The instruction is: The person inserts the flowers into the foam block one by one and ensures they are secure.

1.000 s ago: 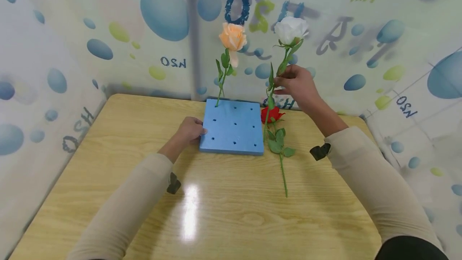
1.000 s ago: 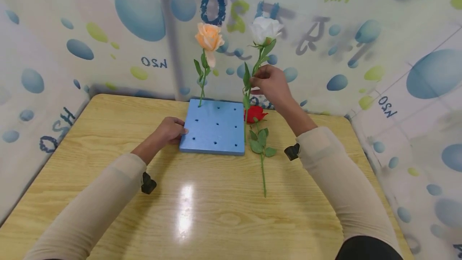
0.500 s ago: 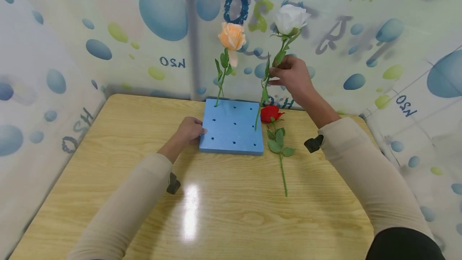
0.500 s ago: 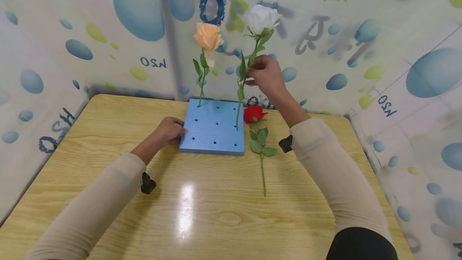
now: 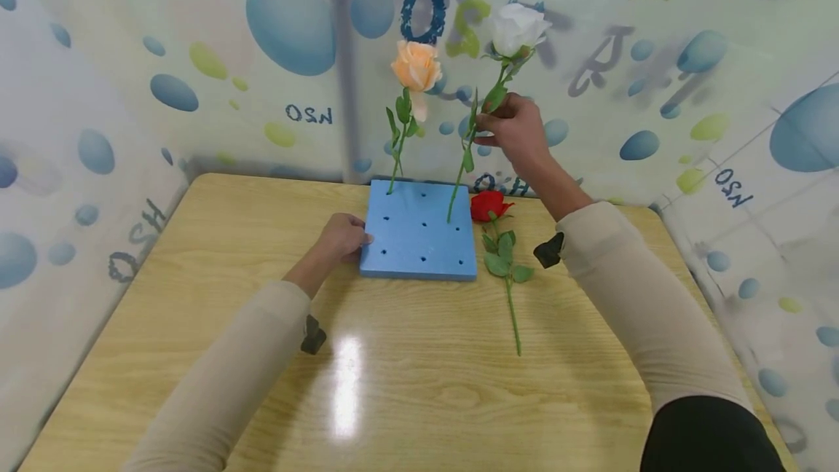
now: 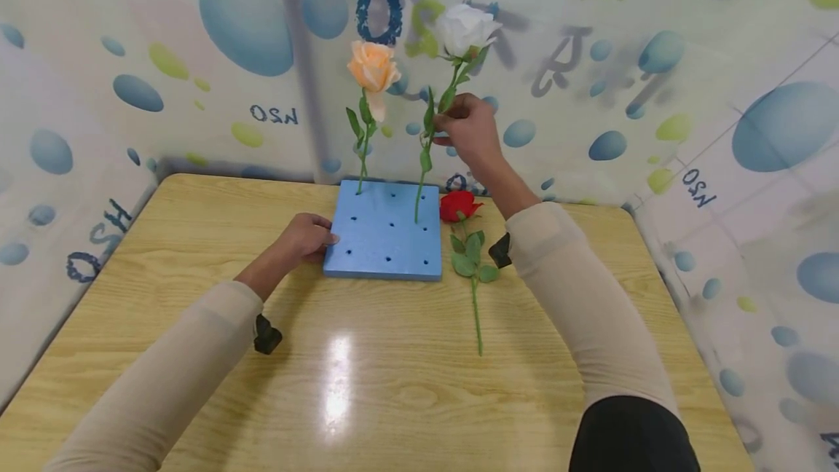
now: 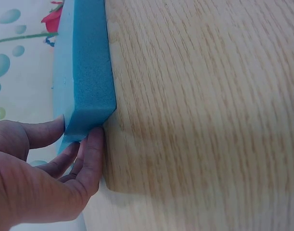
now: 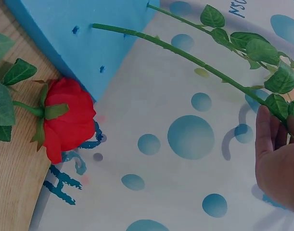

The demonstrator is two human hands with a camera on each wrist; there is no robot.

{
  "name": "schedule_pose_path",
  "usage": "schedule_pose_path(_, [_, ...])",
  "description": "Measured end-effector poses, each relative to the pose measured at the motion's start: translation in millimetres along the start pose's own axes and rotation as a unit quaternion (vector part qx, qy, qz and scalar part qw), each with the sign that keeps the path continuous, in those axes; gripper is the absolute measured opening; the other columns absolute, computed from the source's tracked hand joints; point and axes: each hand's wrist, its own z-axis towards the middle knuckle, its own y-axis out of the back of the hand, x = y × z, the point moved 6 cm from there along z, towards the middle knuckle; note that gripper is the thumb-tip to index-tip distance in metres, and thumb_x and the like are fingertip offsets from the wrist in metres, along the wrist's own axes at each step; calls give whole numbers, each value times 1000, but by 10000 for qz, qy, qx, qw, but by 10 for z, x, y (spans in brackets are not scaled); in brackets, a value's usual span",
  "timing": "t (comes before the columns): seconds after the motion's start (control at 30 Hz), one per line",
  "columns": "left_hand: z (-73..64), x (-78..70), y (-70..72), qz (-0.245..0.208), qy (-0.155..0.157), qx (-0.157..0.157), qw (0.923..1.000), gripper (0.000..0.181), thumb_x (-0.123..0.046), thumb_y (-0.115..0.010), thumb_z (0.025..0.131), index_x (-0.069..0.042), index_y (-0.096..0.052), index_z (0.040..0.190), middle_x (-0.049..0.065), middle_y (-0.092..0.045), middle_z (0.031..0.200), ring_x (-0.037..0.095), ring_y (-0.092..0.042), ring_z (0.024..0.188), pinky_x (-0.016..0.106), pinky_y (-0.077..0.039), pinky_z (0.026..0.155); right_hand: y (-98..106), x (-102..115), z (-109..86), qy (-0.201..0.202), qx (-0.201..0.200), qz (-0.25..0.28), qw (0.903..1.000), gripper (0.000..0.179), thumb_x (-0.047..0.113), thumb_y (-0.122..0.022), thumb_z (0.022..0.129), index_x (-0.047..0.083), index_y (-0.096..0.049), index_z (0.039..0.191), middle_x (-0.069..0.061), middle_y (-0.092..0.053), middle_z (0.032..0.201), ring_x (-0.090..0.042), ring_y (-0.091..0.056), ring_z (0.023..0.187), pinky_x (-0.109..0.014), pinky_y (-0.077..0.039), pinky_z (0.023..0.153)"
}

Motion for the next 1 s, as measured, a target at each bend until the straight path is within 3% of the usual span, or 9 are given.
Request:
schedule_pose_path(0.5, [3,15,7,-74,7,4,10000,45,-5,-54,97,2,-43,140,20,-50,136,32,-53,121,42,-49,99,-249,2,119,217,-61,-63,9997,9,7,-61,94,7,-54,99,-7,-60,99,-23,-64,95,-39,-56,88])
schedule_pose_path(1.0, [39,27,-4,-49,-43,-5,10000,46,-5,-54,97,2,-44,140,20,-51,136,31,-54,120,42,-50,98,-295,27,220,302,-206,21,9993,8,8,-61,94,8,-53,96,-5,-60,97,-20,-63,92,-35,-57,84])
